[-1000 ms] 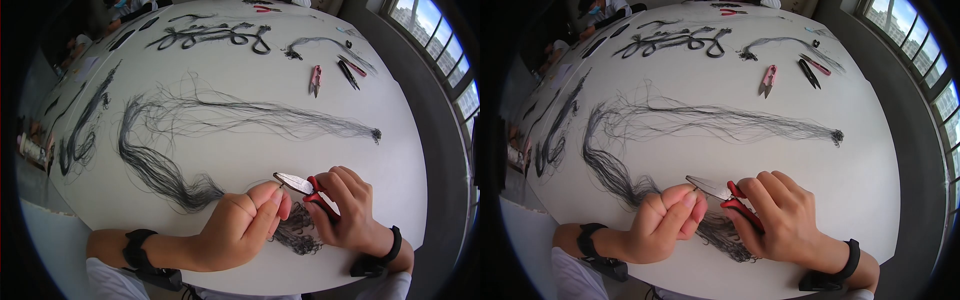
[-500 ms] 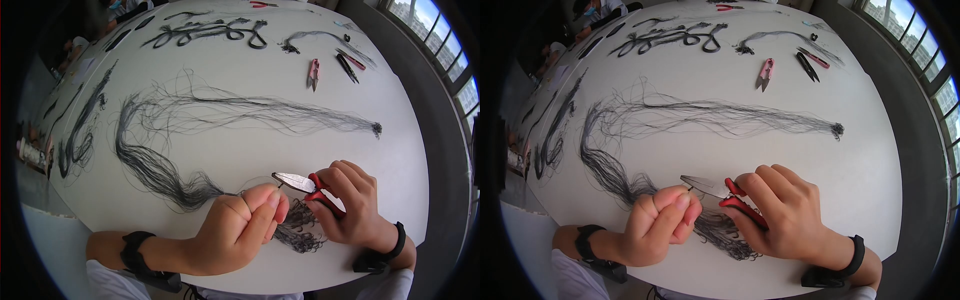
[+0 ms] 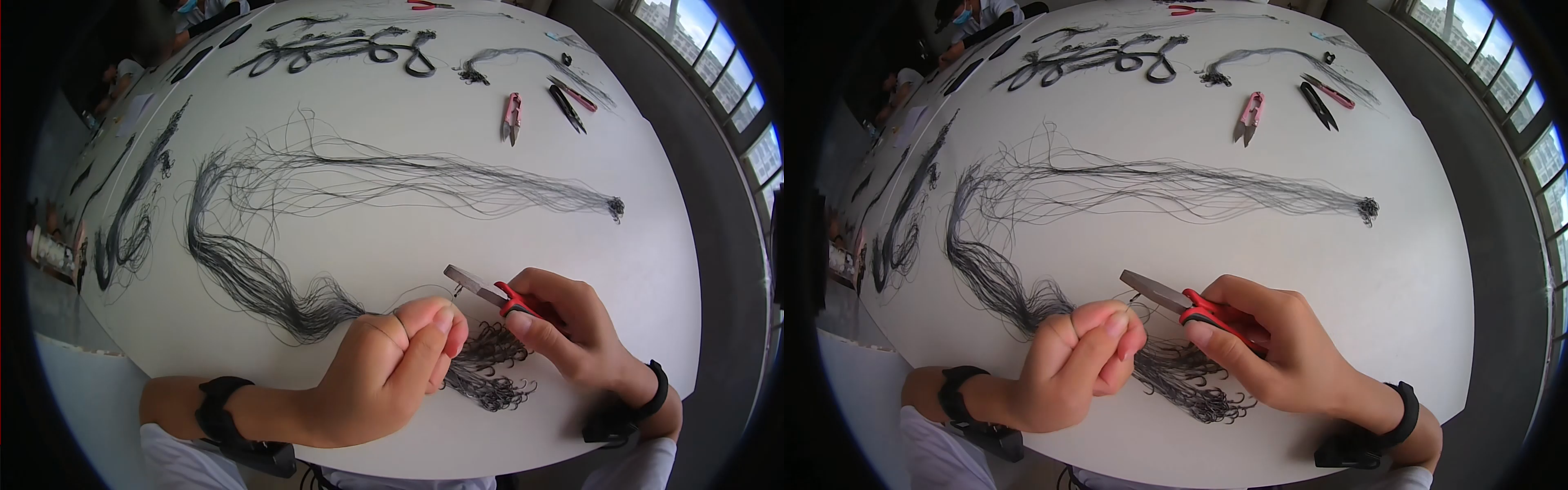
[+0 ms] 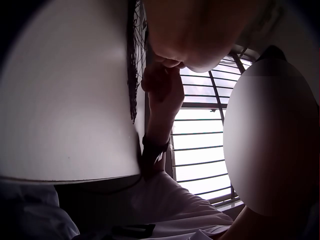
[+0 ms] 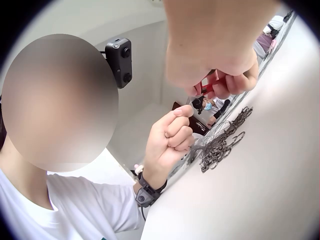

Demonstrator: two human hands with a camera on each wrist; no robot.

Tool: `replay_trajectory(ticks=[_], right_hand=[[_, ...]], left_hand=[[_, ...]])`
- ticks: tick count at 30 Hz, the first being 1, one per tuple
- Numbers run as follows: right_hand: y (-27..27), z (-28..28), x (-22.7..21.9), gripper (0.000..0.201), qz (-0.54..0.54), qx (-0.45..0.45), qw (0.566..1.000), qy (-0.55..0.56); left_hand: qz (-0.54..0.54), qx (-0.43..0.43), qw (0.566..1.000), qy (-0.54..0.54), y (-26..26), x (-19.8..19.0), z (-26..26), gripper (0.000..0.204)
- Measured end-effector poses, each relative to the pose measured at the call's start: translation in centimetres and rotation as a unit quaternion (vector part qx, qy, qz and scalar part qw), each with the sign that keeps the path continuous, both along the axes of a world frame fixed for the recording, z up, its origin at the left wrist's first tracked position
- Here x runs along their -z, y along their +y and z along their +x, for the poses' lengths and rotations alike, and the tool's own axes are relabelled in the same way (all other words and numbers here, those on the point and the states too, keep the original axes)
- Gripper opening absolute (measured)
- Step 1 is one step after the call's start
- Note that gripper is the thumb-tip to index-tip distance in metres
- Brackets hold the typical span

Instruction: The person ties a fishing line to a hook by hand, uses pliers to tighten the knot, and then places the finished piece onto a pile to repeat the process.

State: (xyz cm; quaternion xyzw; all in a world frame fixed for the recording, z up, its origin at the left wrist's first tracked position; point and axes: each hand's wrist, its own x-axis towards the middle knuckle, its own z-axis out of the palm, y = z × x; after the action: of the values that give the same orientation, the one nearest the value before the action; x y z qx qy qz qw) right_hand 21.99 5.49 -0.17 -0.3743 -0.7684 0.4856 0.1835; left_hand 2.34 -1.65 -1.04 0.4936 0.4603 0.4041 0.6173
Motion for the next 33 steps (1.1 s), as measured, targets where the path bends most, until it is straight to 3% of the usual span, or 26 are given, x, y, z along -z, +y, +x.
replay_trajectory(ticks=[3, 4, 5, 7, 9, 10, 12, 13, 14, 15, 16, 17, 20, 21, 23, 24, 28, 33], right_hand=[[0.2, 0.1, 0.7, 0.024, -0.066, 0.008, 0.998, 0.017], [0.3, -0.1, 1.4, 0.024, 0.182, 0.001, 0.983, -0.011], [0.4, -0.3, 1.8, 0.025, 0.42, -0.006, 0.907, -0.039], [0.2, -0.3, 1.7, 0.026, 0.422, -0.001, 0.905, -0.043], [0.0, -0.2, 1.1, 0.025, 0.493, 0.008, 0.865, -0.093], [0.0, -0.2, 1.2, 0.025, 0.494, 0.008, 0.864, -0.094], [0.1, -0.2, 1.8, 0.023, 0.333, -0.003, 0.943, -0.003], [0.1, -0.1, 1.4, 0.023, 0.336, -0.003, 0.942, -0.002], [0.2, 0.2, 0.7, 0.023, 0.161, -0.021, 0.987, -0.002], [0.3, 0.5, 0.2, 0.024, -0.017, -0.038, 0.999, -0.006], [0.4, 0.7, 0.4, 0.026, -0.023, -0.05, 0.998, 0.008], [0.5, 0.7, 0.5, 0.026, -0.019, -0.049, 0.999, 0.008], [0.7, 0.6, 1.0, 0.027, 0.156, 0.04, 0.986, -0.042], [0.9, 0.7, 1.3, 0.027, 0.157, 0.043, 0.986, -0.041], [1.2, 1.0, 2.0, 0.028, 0.371, 0.016, 0.923, -0.098], [0.8, 1.0, 1.7, 0.035, 0.345, 0.021, 0.926, -0.155], [0.8, 0.8, 2.6, 0.037, 0.411, 0.01, 0.898, -0.155], [0.7, 0.8, 2.8, 0.038, 0.41, 0.01, 0.902, -0.134]], left_hand=[[-0.012, -0.007, 1.0, -0.008, 0.2, 0.0, 0.1, 0.027], [-0.012, -0.006, 1.0, -0.006, 0.2, 0.0, 0.1, 0.027], [-0.012, -0.005, 1.0, -0.003, 0.1, -0.1, 0.1, 0.027], [-0.013, -0.006, 1.0, -0.006, 0.1, -0.2, 0.1, 0.027], [-0.015, -0.006, 1.0, -0.01, 0.0, -0.4, 0.1, 0.027], [-0.015, -0.004, 1.0, -0.013, 0.0, -0.6, 0.1, 0.027], [-0.013, -0.003, 1.0, -0.015, -0.1, -0.4, 0.0, 0.027], [-0.025, 0.006, 0.999, -0.019, -0.1, -0.1, -0.1, 0.027], [-0.039, 0.015, 0.999, -0.02, -0.1, 0.1, -0.2, 0.027], [-0.037, 0.016, 0.999, -0.02, 0.1, 0.2, -0.2, 0.027], [-0.03, 0.025, 0.999, -0.015, 0.2, 0.2, -0.3, 0.027], [-0.021, 0.035, 0.999, -0.01, 0.3, 0.2, -0.4, 0.027], [-0.021, 0.077, 0.997, -0.01, 0.4, -0.4, -0.7, 0.028], [-0.019, 0.08, 0.997, -0.008, 0.4, -0.7, -0.8, 0.028], [-0.012, 0.127, 0.992, 0.002, 0.6, -1.1, -1.1, 0.03], [-0.011, 0.13, 0.991, 0.004, 0.6, -1.2, -1.2, 0.03], [-0.01, 0.163, 0.986, -0.01, 0.5, -1.6, -1.3, 0.032], [-0.033, 0.181, 0.982, -0.035, 0.6, -2.0, -1.2, 0.033]])
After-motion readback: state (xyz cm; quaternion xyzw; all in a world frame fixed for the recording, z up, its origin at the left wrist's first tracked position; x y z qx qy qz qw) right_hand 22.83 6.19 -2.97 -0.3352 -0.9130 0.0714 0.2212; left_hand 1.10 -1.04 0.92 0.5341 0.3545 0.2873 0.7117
